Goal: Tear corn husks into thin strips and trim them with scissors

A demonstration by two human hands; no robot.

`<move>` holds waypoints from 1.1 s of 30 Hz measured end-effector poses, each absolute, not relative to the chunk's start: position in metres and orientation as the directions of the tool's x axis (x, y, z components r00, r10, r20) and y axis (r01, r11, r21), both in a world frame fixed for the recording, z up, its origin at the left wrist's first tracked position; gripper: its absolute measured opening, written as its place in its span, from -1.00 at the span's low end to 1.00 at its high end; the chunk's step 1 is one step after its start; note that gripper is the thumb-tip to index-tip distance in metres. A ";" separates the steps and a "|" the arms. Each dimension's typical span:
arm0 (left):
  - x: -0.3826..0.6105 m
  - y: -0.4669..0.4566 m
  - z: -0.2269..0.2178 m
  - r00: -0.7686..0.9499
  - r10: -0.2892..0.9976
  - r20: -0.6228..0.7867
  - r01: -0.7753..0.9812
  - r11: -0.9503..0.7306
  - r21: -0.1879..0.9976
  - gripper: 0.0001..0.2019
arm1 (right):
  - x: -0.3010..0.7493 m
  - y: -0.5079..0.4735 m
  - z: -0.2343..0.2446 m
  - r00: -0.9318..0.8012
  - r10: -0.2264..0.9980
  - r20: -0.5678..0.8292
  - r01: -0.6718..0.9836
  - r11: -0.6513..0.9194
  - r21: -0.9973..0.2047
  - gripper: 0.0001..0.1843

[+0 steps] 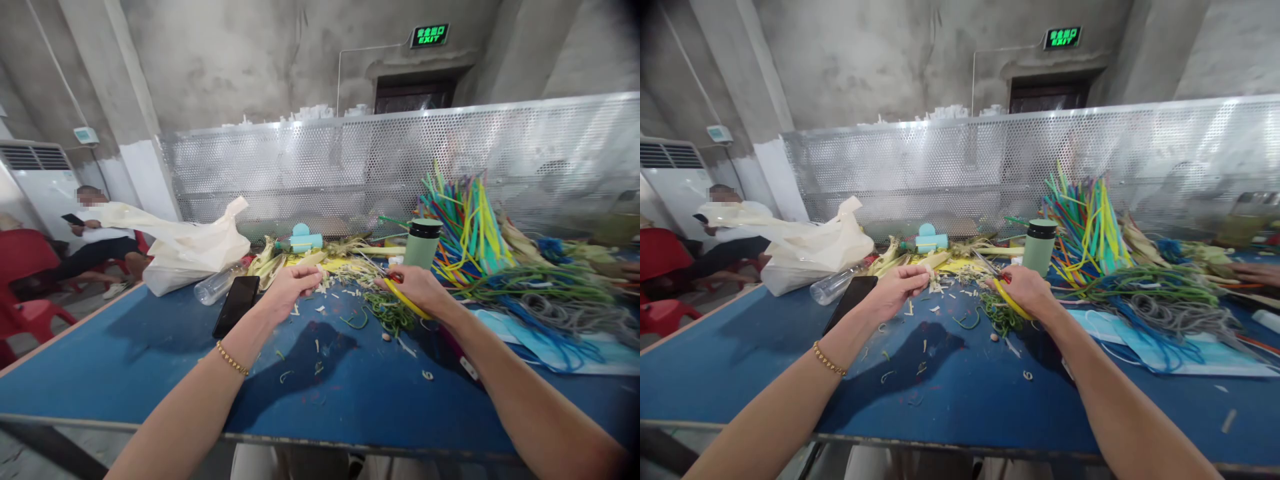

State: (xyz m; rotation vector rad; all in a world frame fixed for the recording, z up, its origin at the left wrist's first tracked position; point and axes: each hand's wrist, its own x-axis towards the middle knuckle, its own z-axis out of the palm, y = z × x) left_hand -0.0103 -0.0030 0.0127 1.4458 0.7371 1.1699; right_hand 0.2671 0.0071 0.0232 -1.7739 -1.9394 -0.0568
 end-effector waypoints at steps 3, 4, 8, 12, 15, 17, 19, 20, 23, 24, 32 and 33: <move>-0.010 -0.001 0.011 0.324 0.907 0.269 -0.163 -0.226 0.960 -0.77 | 0.267 0.006 0.024 -0.055 0.921 0.385 0.909 0.206 -0.363 -0.52; -0.010 -0.001 0.010 0.327 0.905 0.272 -0.165 -0.229 0.959 -0.76 | 0.263 0.004 0.024 -0.089 0.913 0.398 0.879 0.260 -0.401 -0.51; -0.009 0.002 0.007 0.322 0.902 0.289 -0.186 -0.239 0.953 -0.73 | 0.238 -0.012 0.022 -0.265 0.905 0.332 0.728 0.413 -0.547 -0.51; -0.007 0.002 0.006 0.293 0.914 0.280 -0.209 -0.225 0.952 -0.75 | 0.216 -0.025 0.021 -0.388 0.890 0.242 0.642 0.449 -0.622 -0.52; -0.006 0.002 0.007 0.276 0.928 0.252 -0.187 -0.205 0.961 -0.74 | 0.209 -0.029 0.020 -0.428 0.877 0.220 0.625 0.463 -0.628 -0.54; -0.006 0.002 0.007 0.276 0.931 0.238 -0.163 -0.199 0.966 -0.74 | 0.208 -0.030 0.019 -0.433 0.872 0.229 0.628 0.474 -0.617 -0.55; -0.006 0.002 0.006 0.275 0.933 0.234 -0.144 -0.201 0.969 -0.74 | 0.207 -0.031 0.019 -0.425 0.872 0.242 0.631 0.478 -0.612 -0.55; -0.006 0.002 0.005 0.272 0.933 0.233 -0.136 -0.203 0.970 -0.75 | 0.207 -0.031 0.019 -0.423 0.873 0.244 0.632 0.477 -0.611 -0.56; -0.006 0.004 0.003 0.259 0.938 0.229 -0.128 -0.201 0.971 -0.77 | 0.207 -0.031 0.018 -0.420 0.874 0.245 0.629 0.475 -0.616 -0.57; -0.006 0.004 0.002 0.255 0.940 0.228 -0.130 -0.200 0.971 -0.77 | 0.207 -0.031 0.017 -0.418 0.875 0.246 0.626 0.473 -0.619 -0.57; -0.005 0.002 0.004 0.282 0.932 0.228 -0.128 -0.199 0.972 -0.76 | 0.207 -0.030 0.014 -0.336 0.934 0.124 0.630 0.321 -0.707 -0.51; -0.005 0.002 0.004 0.288 0.929 0.232 -0.132 -0.202 0.971 -0.75 | 0.208 -0.029 0.014 -0.311 0.944 0.111 0.628 0.292 -0.721 -0.49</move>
